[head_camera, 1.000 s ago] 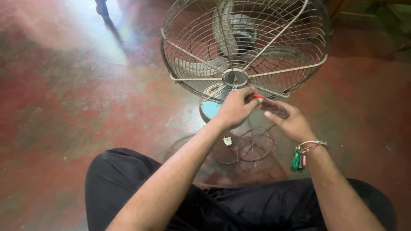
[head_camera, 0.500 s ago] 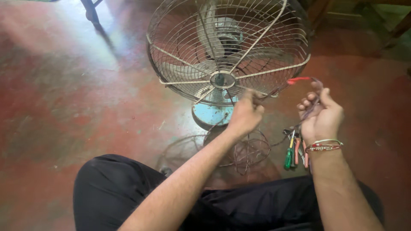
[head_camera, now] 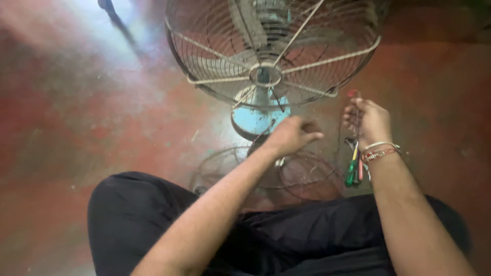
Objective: The person assembles a standing fan by attaching the front wire cage to the fan head, aligning it with the blades, and securing it. They then handle the power cord and plug, positioning the fan upright on the floor.
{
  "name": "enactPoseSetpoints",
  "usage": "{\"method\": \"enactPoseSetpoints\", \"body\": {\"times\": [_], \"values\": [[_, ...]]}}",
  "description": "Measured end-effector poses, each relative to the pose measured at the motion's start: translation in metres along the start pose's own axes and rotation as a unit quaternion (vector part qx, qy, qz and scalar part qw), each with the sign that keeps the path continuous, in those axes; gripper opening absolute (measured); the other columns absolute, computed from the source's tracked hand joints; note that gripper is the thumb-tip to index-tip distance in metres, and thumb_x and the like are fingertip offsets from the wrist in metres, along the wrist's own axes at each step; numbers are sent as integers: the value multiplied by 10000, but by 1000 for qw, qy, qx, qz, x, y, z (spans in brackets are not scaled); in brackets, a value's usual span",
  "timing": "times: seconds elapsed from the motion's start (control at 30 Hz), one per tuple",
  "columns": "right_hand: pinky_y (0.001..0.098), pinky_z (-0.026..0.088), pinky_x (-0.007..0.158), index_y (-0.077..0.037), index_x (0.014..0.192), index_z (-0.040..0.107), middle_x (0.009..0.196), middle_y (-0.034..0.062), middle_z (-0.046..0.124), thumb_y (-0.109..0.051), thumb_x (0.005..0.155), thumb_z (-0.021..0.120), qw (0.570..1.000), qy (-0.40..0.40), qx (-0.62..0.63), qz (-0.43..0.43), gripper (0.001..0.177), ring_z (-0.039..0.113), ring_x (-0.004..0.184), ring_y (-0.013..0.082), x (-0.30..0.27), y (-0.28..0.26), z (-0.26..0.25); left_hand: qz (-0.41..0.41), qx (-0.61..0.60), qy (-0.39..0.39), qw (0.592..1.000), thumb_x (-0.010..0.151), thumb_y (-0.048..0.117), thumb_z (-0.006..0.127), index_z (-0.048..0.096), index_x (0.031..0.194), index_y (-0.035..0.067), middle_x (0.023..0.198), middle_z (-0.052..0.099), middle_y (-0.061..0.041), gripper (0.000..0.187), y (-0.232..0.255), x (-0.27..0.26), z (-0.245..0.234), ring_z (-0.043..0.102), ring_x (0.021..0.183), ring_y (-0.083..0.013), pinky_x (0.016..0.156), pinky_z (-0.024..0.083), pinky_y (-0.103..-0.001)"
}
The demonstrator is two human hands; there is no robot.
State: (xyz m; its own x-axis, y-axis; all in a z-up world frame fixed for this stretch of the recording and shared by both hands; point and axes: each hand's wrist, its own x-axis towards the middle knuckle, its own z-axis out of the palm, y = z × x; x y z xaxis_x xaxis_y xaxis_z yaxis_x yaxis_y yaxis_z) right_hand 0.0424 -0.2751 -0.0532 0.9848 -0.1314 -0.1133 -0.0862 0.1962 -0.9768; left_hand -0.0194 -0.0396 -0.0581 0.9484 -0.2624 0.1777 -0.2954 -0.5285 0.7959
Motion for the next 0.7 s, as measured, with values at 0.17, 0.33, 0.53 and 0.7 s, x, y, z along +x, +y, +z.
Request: {"method": "enactPoseSetpoints", "body": {"times": [0.17, 0.33, 0.53, 0.7], "values": [[408, 529, 646, -65, 1133, 757, 931, 178, 735, -301, 978, 671, 952, -36, -305, -14, 295, 663, 760, 254, 29, 90, 2, -39, 160, -22, 986, 829, 241, 752, 786, 902, 91, 918, 754, -166, 171, -117, -48, 17, 713, 923, -365, 794, 553, -484], [492, 552, 876, -161, 1064, 773, 1070, 156, 757, -617, 819, 734, 736, -143, -660, -46, 519, 717, 1010, 362, -15, 130, 45, 45, 300, -68, 951, 793, 263, 752, 728, 810, 76, 836, 732, -162, 190, -211, -86, 68, 716, 845, -367, 743, 568, -479], [485, 526, 973, -204, 1089, 792, 1150, 157, 729, -509, 753, 795, 647, -265, -715, -1, 454, 681, 1115, 356, -53, 124, 69, 129, 386, -75, 910, 885, 133, 570, 726, 806, 142, 817, 742, -88, 175, -235, -101, 104, 731, 809, -279, 681, 569, -439], [468, 507, 1031, -168, 1107, 795, 1188, 156, 742, -495, 871, 707, 674, -258, -691, 38, 412, 682, 1154, 340, -28, 126, 50, 114, 347, -42, 930, 984, 120, 505, 681, 1054, 64, 799, 729, -115, 197, -183, -81, 81, 717, 741, -302, 620, 553, -448]]}}
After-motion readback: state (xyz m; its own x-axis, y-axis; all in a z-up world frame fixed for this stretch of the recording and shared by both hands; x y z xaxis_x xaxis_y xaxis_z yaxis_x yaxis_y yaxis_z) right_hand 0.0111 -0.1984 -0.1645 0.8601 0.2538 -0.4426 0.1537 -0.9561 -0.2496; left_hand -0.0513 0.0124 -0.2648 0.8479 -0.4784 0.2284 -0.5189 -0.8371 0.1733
